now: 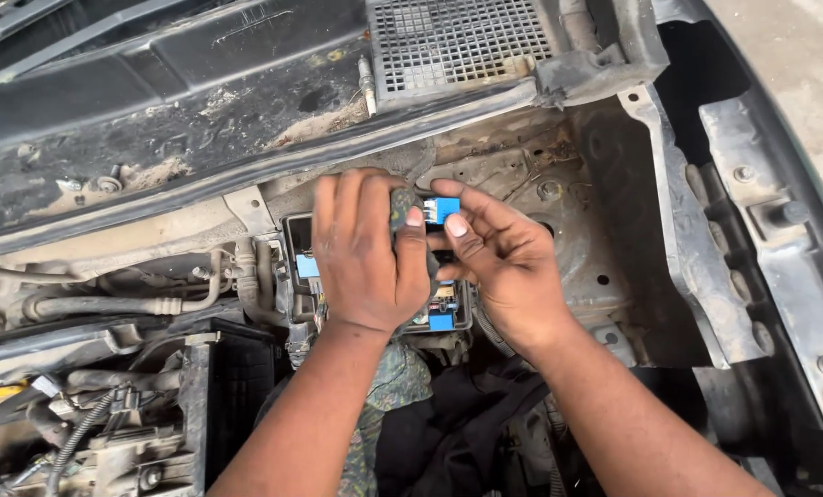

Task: The recorder is inspecting and cleaning the fuse box under the hood of a car.

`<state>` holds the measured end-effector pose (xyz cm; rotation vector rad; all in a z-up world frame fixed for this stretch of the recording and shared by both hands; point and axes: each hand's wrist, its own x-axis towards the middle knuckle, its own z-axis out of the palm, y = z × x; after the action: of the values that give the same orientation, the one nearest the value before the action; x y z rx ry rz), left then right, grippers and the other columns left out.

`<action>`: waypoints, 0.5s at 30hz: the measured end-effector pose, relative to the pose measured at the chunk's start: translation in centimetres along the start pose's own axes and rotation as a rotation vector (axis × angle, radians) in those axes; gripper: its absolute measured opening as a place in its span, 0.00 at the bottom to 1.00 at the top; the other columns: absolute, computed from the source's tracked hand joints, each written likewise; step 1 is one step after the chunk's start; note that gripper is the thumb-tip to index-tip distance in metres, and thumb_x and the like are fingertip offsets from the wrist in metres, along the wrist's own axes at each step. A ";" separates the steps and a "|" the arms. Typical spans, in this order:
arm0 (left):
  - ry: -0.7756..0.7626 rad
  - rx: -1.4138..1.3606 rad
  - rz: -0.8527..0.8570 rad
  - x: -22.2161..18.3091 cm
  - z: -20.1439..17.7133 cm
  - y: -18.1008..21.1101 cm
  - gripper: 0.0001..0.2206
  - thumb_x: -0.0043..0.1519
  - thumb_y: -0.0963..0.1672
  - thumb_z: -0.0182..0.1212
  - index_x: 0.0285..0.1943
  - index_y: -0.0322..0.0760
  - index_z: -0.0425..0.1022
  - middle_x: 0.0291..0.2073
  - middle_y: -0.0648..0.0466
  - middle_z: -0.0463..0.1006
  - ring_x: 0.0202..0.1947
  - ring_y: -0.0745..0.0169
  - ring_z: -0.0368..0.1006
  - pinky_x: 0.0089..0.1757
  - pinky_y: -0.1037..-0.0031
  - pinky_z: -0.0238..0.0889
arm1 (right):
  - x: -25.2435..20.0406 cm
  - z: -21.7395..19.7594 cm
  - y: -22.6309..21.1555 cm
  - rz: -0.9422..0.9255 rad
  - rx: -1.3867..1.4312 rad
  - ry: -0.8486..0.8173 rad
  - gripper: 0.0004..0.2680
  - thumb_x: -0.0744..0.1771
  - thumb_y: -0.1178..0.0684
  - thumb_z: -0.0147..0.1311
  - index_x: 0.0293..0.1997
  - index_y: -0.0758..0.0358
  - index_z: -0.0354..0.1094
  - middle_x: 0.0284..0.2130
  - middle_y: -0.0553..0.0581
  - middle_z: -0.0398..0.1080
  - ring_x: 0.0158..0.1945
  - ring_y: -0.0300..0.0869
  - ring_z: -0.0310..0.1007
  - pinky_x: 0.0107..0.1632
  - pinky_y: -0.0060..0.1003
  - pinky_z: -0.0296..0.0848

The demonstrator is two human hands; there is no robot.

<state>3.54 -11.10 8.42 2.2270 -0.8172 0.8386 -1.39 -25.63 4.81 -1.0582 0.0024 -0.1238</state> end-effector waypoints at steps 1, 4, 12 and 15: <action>-0.004 -0.002 0.001 0.0 0.0 0.1 0.10 0.64 0.44 0.53 0.48 0.31 0.73 0.43 0.43 0.71 0.47 0.43 0.64 0.50 0.55 0.59 | 0.0 -0.2 0.1 0.000 0.002 0.004 0.16 0.71 0.57 0.50 0.68 0.67 0.63 0.49 0.54 0.76 0.49 0.37 0.78 0.43 0.29 0.79; -0.076 -0.007 0.013 0.4 -0.1 0.3 0.13 0.62 0.45 0.54 0.47 0.28 0.71 0.40 0.41 0.69 0.43 0.41 0.64 0.45 0.54 0.59 | 0.1 -0.5 0.5 -0.010 -0.025 0.010 0.15 0.71 0.58 0.50 0.67 0.66 0.65 0.47 0.54 0.76 0.46 0.36 0.77 0.39 0.27 0.77; -0.102 0.074 -0.055 0.6 0.9 0.6 0.13 0.59 0.45 0.54 0.46 0.28 0.68 0.42 0.41 0.70 0.45 0.39 0.66 0.42 0.53 0.61 | 0.5 -0.4 -0.1 0.014 -0.032 -0.024 0.14 0.70 0.61 0.52 0.64 0.65 0.67 0.50 0.52 0.77 0.49 0.32 0.76 0.44 0.27 0.79; -0.115 0.108 -0.075 0.4 1.3 0.5 0.12 0.61 0.43 0.52 0.47 0.28 0.67 0.43 0.39 0.70 0.46 0.38 0.66 0.44 0.53 0.62 | 0.4 -0.6 -0.2 0.055 0.009 -0.018 0.14 0.69 0.61 0.52 0.63 0.64 0.67 0.50 0.52 0.76 0.50 0.32 0.76 0.45 0.27 0.79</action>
<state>3.90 -12.48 8.11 2.4035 -0.7521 0.7407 -1.01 -26.25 4.73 -1.0491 0.0145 -0.0641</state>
